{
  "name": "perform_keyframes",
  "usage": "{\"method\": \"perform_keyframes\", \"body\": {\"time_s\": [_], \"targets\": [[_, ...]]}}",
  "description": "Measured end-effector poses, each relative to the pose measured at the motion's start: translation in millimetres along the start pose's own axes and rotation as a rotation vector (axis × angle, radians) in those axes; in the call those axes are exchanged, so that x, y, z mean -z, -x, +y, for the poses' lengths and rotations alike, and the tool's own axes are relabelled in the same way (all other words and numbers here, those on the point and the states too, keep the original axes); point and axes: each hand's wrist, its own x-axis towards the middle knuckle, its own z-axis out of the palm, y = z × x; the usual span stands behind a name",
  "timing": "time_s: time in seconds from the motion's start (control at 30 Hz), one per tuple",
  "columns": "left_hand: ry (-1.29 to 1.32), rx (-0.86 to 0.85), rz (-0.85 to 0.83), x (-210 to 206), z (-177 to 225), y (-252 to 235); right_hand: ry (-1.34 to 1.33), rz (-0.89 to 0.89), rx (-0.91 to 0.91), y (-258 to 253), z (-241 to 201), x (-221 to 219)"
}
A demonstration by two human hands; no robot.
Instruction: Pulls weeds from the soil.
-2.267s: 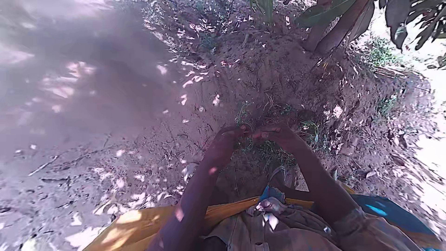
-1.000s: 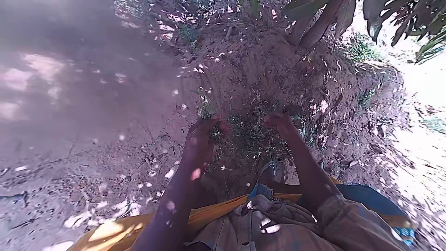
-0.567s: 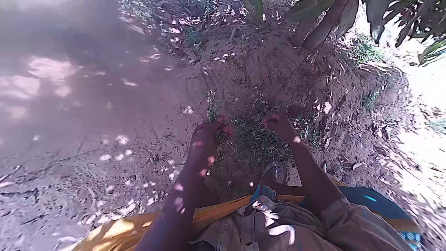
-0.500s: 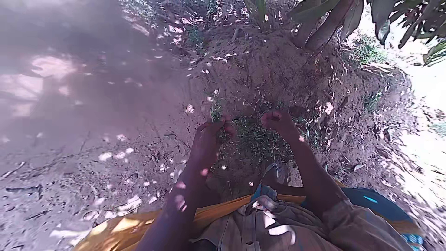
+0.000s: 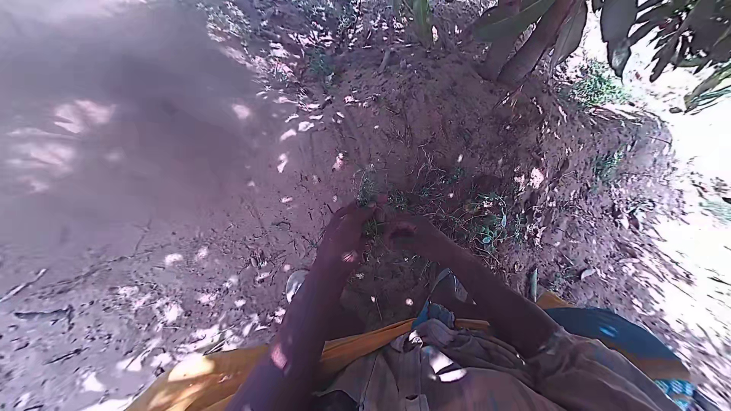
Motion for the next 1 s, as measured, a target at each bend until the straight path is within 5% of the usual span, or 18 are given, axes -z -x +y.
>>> {"method": "perform_keyframes", "body": {"time_s": [0.1,0.27,0.53,0.73,0.87,1.0], "targets": [[0.032,-0.067,0.030,3,2,-2,0.191,0.044,-0.106,-1,-4,10],[0.034,-0.120,0.104,5,7,-2,0.574,0.452,-0.313,1,30,66],[-0.005,-0.144,0.075,0,4,0,0.823,0.203,-0.677,-5,60,63],[-0.022,-0.161,0.048,0,1,0,0.226,0.548,-0.206,14,16,80],[-0.010,-0.133,0.043,1,3,0,-0.097,0.524,-0.056,14,24,78],[0.010,-0.086,0.038,0,3,0,-0.146,0.476,0.011,11,4,64]]}}
